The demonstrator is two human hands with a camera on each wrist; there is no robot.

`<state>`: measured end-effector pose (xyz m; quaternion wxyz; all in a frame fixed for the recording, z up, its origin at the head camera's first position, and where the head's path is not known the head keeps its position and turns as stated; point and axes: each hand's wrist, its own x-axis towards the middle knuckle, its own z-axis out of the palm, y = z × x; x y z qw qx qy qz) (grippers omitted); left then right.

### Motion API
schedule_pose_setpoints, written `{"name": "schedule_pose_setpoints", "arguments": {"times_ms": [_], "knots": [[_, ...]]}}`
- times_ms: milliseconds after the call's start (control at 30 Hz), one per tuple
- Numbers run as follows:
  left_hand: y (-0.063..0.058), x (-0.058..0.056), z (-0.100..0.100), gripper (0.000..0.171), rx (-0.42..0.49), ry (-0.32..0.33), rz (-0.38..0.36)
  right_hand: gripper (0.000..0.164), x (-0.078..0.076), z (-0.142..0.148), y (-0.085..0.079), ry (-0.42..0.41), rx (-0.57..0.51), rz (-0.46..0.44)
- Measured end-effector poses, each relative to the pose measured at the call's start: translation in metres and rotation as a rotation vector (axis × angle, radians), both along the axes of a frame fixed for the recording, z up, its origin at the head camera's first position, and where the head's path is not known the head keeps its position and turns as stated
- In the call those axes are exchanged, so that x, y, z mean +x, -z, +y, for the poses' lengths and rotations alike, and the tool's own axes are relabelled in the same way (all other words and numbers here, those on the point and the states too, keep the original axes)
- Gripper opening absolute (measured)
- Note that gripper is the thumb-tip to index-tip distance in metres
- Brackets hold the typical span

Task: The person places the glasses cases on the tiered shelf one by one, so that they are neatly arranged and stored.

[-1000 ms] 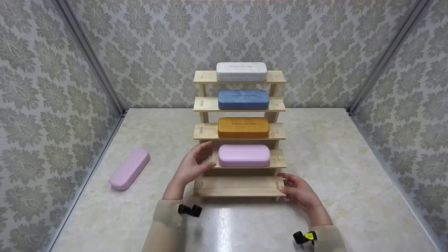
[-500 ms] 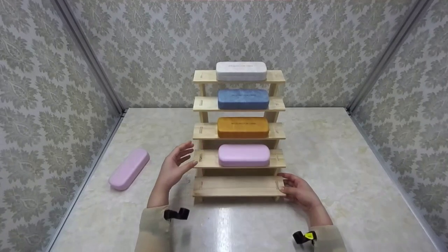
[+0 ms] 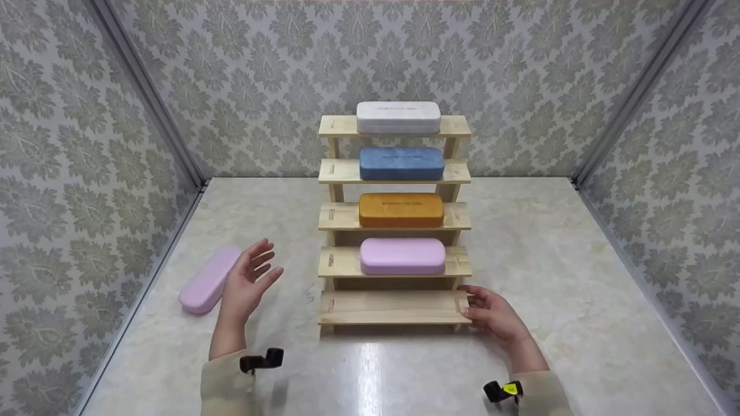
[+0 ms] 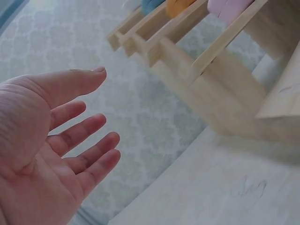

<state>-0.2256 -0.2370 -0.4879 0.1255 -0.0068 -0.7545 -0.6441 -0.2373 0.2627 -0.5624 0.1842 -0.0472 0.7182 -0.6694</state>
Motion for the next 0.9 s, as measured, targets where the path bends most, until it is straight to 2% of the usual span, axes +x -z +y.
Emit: {"name": "schedule_pose_setpoints", "arguments": {"times_ms": [167, 367, 500, 600, 700, 900], "knots": [[-0.001, 0.01, -0.023, 0.066, 0.011, -0.079, -0.036, 0.072, 0.0, 0.0, 0.0, 0.003, -0.01, -0.009], [0.002, 0.021, -0.049, 0.069, 0.017, -0.275, -0.098, 0.072, -0.001, -0.001, 0.001, 0.003, -0.02, -0.013], [0.012, 0.025, -0.066, 0.07, 0.032, -0.409, -0.076, 0.072, 0.0, -0.002, 0.0, 0.003, -0.015, -0.01], [0.021, 0.028, -0.078, 0.071, 0.076, -0.5, -0.042, 0.072, 0.001, -0.002, 0.0, 0.004, -0.008, -0.009], [0.031, 0.03, -0.087, 0.073, 0.117, -0.58, -0.041, 0.072, 0.001, -0.001, -0.001, -0.003, -0.014, -0.006], [0.048, 0.031, -0.099, 0.075, 0.178, -0.664, -0.076, 0.072, 0.001, -0.001, -0.003, -0.012, -0.047, -0.012]]}}
